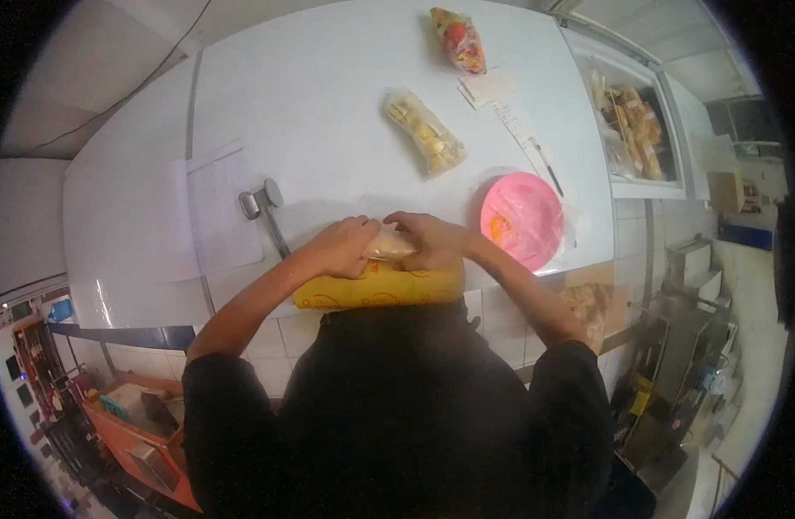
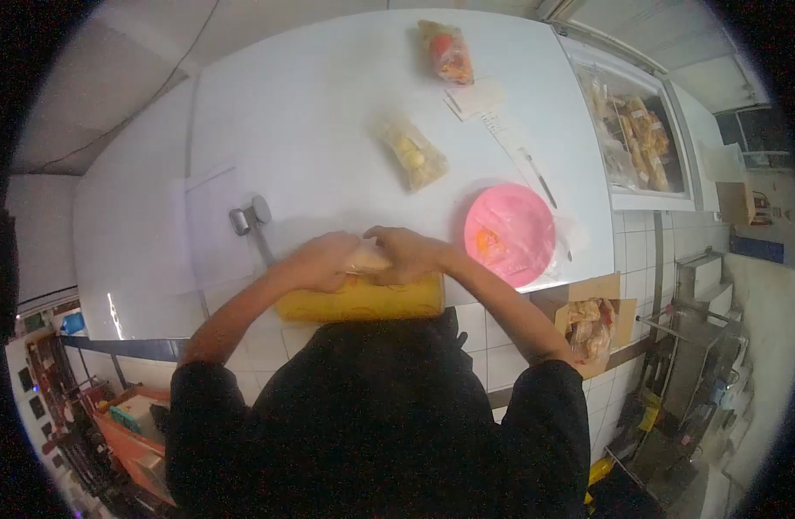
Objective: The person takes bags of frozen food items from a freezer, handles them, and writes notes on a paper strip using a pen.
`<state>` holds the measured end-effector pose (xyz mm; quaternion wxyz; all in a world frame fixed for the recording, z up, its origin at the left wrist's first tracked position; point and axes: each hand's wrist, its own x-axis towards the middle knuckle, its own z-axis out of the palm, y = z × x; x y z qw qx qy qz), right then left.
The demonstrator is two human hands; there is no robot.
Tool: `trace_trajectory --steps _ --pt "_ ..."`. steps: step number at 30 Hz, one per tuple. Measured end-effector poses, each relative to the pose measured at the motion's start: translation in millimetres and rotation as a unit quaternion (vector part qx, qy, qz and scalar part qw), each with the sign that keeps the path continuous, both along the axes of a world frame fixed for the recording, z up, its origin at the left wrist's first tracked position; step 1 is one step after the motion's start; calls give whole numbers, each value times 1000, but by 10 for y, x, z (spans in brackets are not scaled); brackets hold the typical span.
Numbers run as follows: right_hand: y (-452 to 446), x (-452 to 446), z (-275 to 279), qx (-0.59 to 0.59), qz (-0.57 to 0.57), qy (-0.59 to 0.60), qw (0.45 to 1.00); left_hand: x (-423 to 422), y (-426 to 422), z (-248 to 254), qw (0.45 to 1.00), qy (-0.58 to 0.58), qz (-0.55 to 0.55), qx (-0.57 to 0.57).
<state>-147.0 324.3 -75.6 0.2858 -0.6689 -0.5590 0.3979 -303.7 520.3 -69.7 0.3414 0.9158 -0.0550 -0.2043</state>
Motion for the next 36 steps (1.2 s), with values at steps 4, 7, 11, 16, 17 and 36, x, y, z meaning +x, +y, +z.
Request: trace_trajectory --steps 4,7,11,16,17,36 --pt "45 59 150 -117 78 41 989 -150 -183 173 991 -82 31 97" --pt "64 14 249 -90 57 12 994 -209 -229 308 986 -100 44 124" --pt "57 6 93 -66 41 22 997 -204 4 187 994 -98 15 40" --pt "127 33 58 -70 37 -13 997 56 376 53 994 79 -51 -48" --pt "132 60 69 -67 38 -16 997 103 395 82 988 138 -64 -42" --pt "-80 -183 -41 25 -26 -194 980 -104 141 345 987 -77 -50 130"
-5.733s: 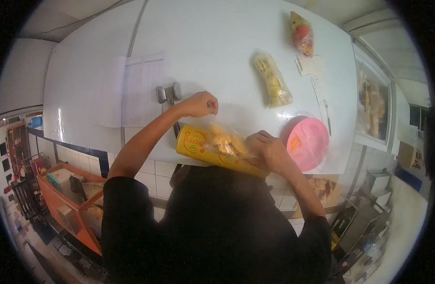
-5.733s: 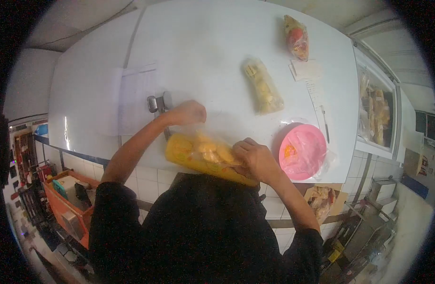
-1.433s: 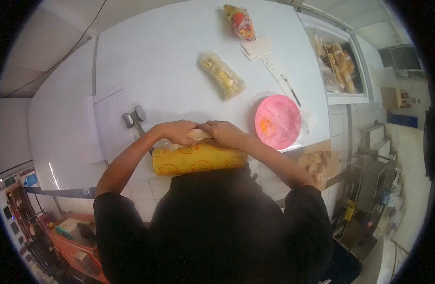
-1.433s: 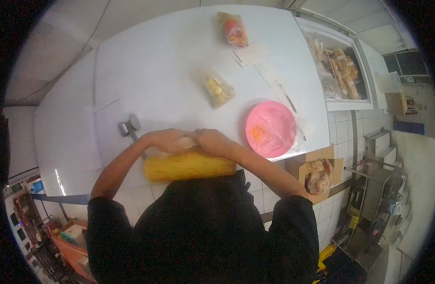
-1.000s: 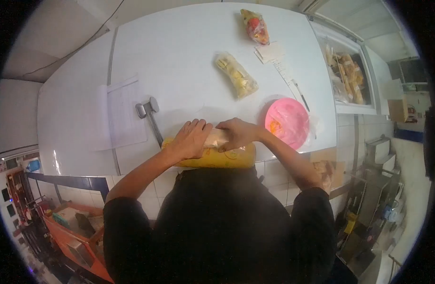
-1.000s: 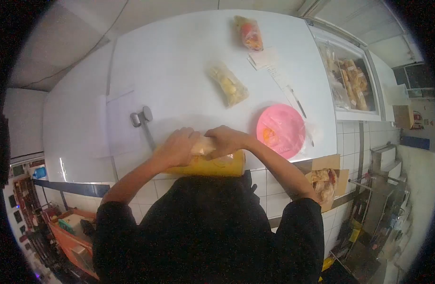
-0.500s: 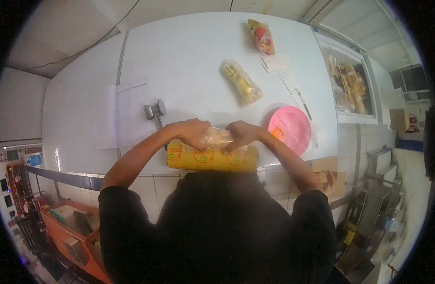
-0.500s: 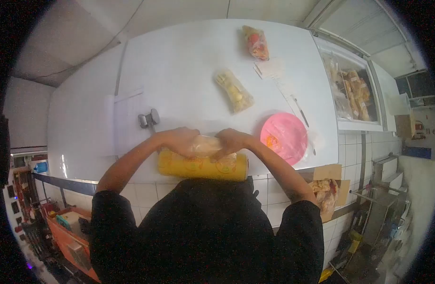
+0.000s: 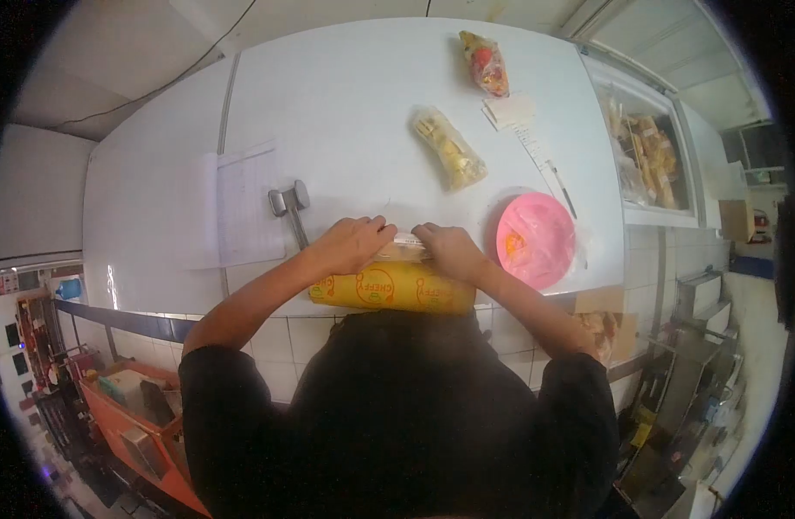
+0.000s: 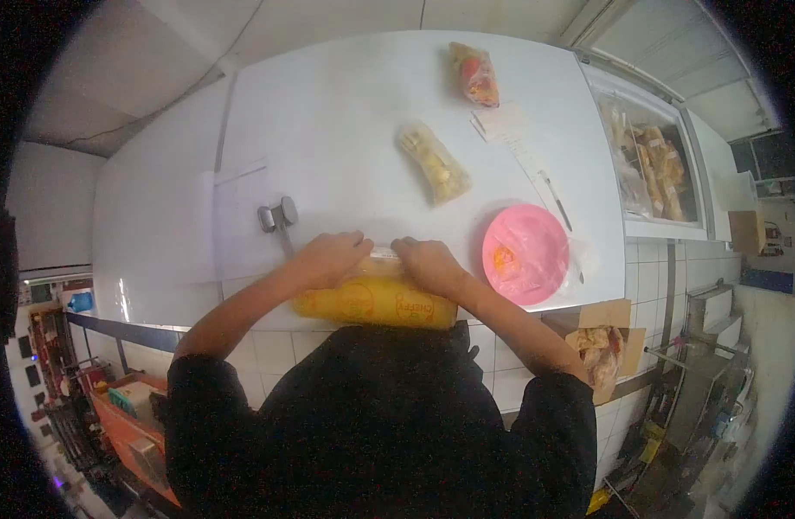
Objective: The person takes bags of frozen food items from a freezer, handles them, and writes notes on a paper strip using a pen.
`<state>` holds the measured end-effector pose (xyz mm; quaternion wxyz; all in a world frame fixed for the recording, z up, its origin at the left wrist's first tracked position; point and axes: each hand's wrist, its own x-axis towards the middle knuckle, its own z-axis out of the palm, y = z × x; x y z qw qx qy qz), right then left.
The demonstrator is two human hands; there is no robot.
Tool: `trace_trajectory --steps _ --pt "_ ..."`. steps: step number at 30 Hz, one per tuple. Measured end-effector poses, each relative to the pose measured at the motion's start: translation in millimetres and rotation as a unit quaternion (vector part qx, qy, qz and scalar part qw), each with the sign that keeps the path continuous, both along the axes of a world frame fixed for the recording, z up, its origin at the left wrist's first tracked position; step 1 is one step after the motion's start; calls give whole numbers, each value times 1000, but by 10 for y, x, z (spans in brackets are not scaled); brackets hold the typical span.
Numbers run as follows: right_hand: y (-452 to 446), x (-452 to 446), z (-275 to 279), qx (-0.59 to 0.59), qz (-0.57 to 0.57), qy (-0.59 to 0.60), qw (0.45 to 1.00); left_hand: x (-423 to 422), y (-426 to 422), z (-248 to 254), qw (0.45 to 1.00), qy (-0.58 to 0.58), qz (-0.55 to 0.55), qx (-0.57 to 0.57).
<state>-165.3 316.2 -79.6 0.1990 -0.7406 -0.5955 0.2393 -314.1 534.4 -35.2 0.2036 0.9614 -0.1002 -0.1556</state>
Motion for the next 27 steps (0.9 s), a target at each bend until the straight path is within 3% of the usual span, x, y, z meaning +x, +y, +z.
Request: trace_trajectory --steps 2,6,8,9,11,14,16,17,19,23,25,27 --pt "-35 -83 -33 22 -4 -25 999 -86 -6 -225 996 -85 7 24" --pt "-85 -175 -15 34 -26 -81 996 -92 37 -107 995 -64 -32 64" --pt "-79 -173 -15 32 -16 -82 996 -29 138 0 984 65 69 -154" --pt "-76 -172 -45 28 -11 -91 995 23 173 -50 983 63 73 -155" --pt "-28 -130 -105 28 -1 -105 994 155 249 -215 950 216 48 -219" --pt "-1 -33 -45 33 28 -87 995 251 251 -346 955 230 -2 -185" --pt "51 -10 209 -88 -9 65 994 324 306 -394 953 240 -18 -183" --pt "58 66 157 -87 -3 65 994 330 336 -417 950 251 -38 -182" --pt "61 329 -49 -96 32 244 965 323 285 -424 957 239 -43 -157" --pt "221 496 -272 -110 49 306 944 308 190 -454 974 156 -58 -157" --pt "293 453 -99 -245 95 317 911 270 190 -462 975 152 -62 -153" --pt "348 427 -25 -245 90 314 913 249 234 -435 975 152 -64 -149"
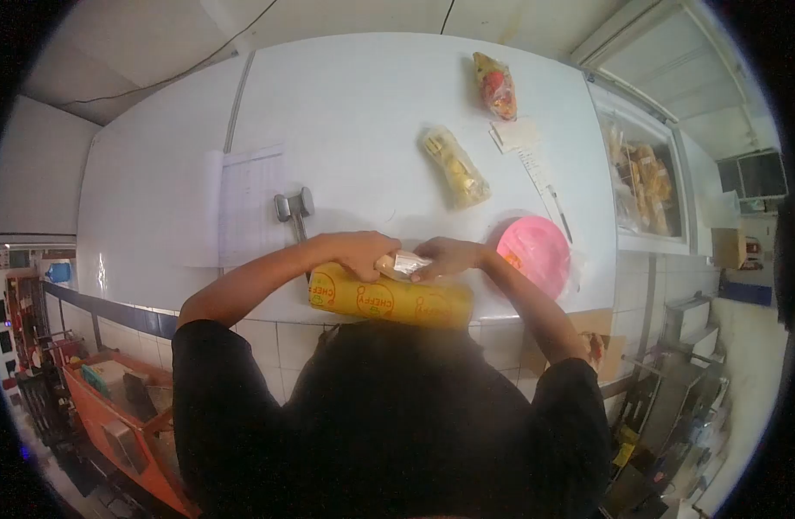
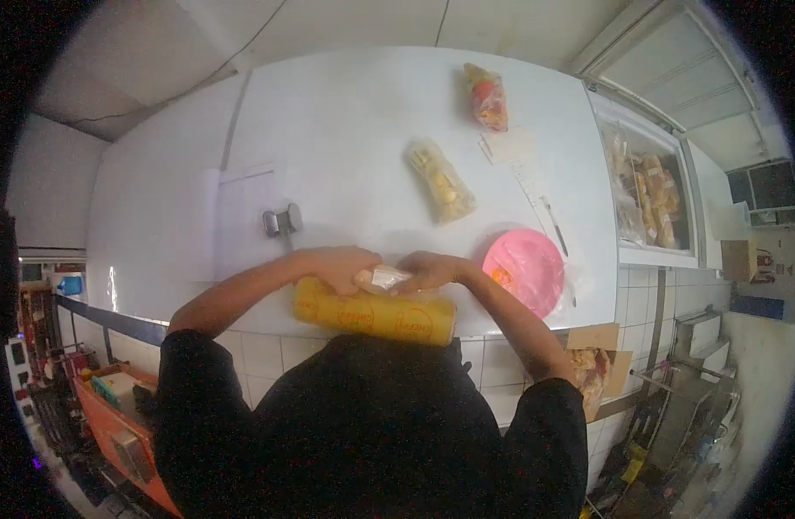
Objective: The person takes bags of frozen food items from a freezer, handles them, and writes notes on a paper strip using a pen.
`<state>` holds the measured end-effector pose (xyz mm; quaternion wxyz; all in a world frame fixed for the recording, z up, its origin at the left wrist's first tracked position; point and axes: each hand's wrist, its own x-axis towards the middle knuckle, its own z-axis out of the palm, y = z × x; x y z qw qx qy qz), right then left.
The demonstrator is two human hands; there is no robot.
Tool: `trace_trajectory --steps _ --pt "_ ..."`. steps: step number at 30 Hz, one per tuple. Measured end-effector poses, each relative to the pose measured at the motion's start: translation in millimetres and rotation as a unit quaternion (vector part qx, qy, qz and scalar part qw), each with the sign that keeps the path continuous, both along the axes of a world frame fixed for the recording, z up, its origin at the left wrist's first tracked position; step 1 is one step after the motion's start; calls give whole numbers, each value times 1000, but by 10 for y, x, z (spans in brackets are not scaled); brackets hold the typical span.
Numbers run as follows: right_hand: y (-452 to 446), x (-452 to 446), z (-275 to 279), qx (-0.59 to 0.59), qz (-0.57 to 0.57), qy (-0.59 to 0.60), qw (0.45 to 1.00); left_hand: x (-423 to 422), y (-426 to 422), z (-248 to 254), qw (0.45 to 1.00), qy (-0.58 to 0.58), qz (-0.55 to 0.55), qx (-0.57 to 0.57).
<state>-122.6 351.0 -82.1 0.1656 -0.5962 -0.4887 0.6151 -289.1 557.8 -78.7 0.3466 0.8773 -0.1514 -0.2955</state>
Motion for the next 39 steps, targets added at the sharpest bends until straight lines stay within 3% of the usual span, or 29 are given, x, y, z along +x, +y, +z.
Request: trace_trajectory --steps 2,5,9,17,19,20,22,26,28,29,31,32,34,35,37,39 --pt "12 -30 -16 -5 -8 -4 1000 90 79 55 976 180 75 -96" --pt "52 -44 -67 20 -1 -22 1000 160 224 -137 968 245 37 -43" --pt "21 -136 -7 79 -6 -94 992 141 155 27 954 288 26 -84" --pt "-389 -350 363 156 -108 -171 967 -69 -73 282 998 36 48 -6" --pt "-610 -357 417 248 -215 -273 904 -167 -109 277 998 -11 58 -5" --pt "-696 -362 452 247 -216 -272 905 -222 -121 278 996 -58 66 -2" --pt "-866 -356 518 155 -274 -359 878 -292 -152 317 994 -72 77 7" --pt "-1176 -512 343 76 -337 -341 874 -367 -262 525 986 -114 111 43" --pt "-1236 -626 263 -65 -424 -287 857 -413 -293 530 986 -111 116 43" --pt "-1272 -690 110 -65 -425 -287 856 -439 -302 529 986 -106 125 44" --pt "-1291 -824 -132 37 -606 -139 782 -476 -315 515 983 -123 133 41" --pt "-1287 -928 -157 38 -606 -140 782 -501 -327 507 979 -139 144 37" --pt "-1115 -1120 -33 46 -699 -65 711 -546 -319 497 978 -140 151 34" --pt "-1099 -1122 -52 51 -699 -67 710 -557 -308 500 977 -139 158 31" --pt "-1032 -1104 -55 217 -674 -153 689 -588 -248 626 970 -158 185 19" --pt "-989 -941 128 271 -650 -148 695 -667 -201 794 961 -173 215 7"
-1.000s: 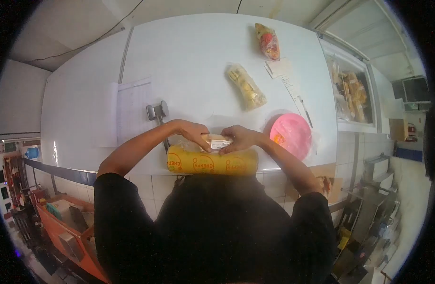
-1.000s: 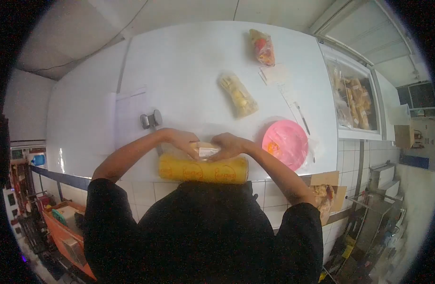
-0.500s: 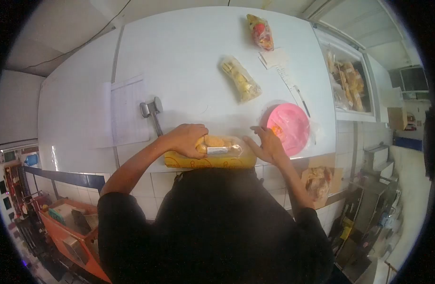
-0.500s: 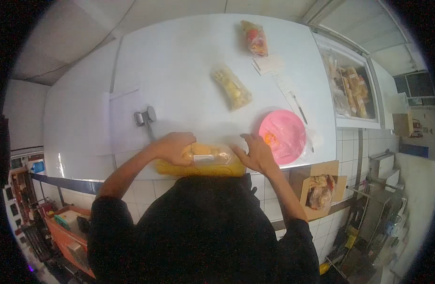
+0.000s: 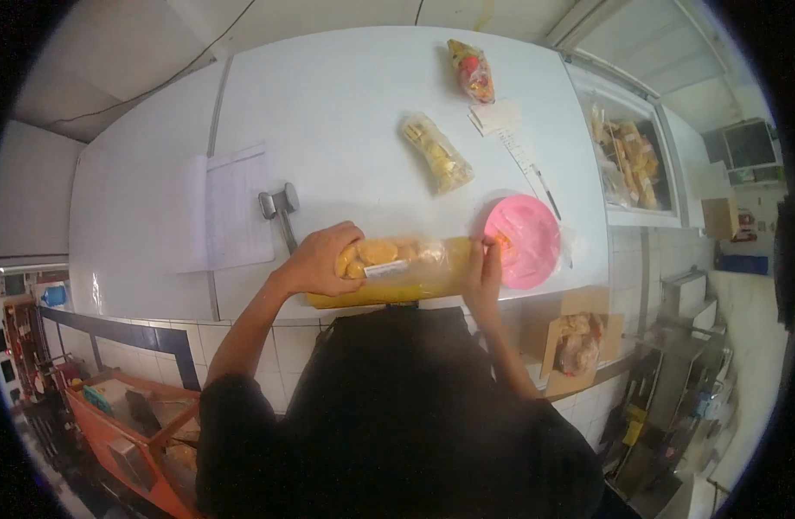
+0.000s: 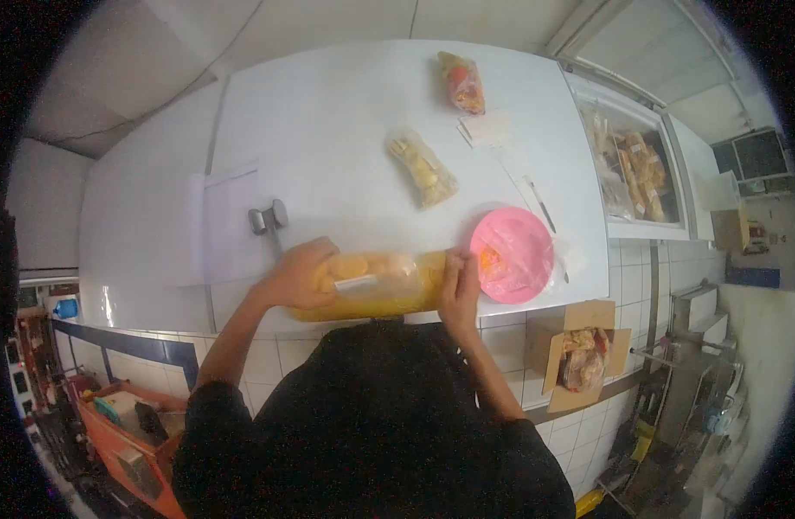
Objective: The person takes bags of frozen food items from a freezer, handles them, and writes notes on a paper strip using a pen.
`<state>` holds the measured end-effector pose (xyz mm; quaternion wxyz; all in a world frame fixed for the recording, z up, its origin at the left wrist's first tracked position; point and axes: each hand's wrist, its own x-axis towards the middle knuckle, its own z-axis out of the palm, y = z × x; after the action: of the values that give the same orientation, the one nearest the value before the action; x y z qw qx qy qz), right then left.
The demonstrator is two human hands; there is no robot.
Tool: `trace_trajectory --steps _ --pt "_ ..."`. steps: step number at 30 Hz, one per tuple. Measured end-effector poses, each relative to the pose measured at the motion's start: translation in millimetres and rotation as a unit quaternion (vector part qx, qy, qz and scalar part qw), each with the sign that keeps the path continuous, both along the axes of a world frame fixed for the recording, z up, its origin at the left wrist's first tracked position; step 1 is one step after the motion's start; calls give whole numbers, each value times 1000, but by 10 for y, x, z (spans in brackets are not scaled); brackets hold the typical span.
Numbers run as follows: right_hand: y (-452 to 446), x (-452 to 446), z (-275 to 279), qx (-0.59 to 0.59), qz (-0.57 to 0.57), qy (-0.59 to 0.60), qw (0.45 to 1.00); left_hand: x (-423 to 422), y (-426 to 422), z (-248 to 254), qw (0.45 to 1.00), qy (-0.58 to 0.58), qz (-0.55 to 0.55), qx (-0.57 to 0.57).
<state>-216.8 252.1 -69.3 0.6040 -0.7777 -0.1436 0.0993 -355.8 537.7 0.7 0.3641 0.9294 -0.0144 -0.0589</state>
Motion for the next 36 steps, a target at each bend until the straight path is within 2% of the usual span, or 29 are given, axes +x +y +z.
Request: trace_trajectory --steps 2,4,7,9,11,15,17,20,26,27,28,30,31,32,33,34,36 --pt "55 115 439 36 32 -42 998 -44 42 182 994 -57 90 12" --pt "120 156 977 -26 99 -168 980 -60 84 305 986 -108 126 19" --pt "198 64 1430 11 141 -231 963 -58 41 346 959 -193 204 42" --pt "255 56 1534 24 160 -249 955 -43 -9 326 938 -232 253 58" --pt "300 98 1575 28 129 -200 971 4 -43 274 899 -318 293 65" --pt "317 246 1412 37 111 -159 980 67 -65 254 884 -340 311 80" --pt "315 268 1344 75 110 -101 986 64 -54 217 901 -317 295 25" --pt "251 352 1139 52 106 -88 989 45 -17 90 924 -273 265 -37" --pt "79 431 160 43 82 -12 996 91 -52 -529 945 -201 245 -80" --pt "59 423 60 62 73 51 994 107 -49 -580 946 -198 243 -80" --pt "21 429 -92 61 69 55 994 114 -56 -615 948 -182 240 -99" --pt "-49 443 -336 10 65 -17 998 135 -52 -648 951 -162 234 -121" --pt "-113 443 -412 8 62 -14 998 155 -29 -639 960 -108 229 -124" --pt "-174 456 -477 -48 84 -41 995 187 2 -637 965 -54 223 -125" --pt "-164 443 -431 -102 107 -68 987 225 32 -665 965 -53 224 -126" --pt "-171 411 -379 -103 107 -67 987 266 59 -715 962 -7 218 -165" --pt "-194 318 -179 -146 134 29 980 335 106 -857 954 41 212 -206"
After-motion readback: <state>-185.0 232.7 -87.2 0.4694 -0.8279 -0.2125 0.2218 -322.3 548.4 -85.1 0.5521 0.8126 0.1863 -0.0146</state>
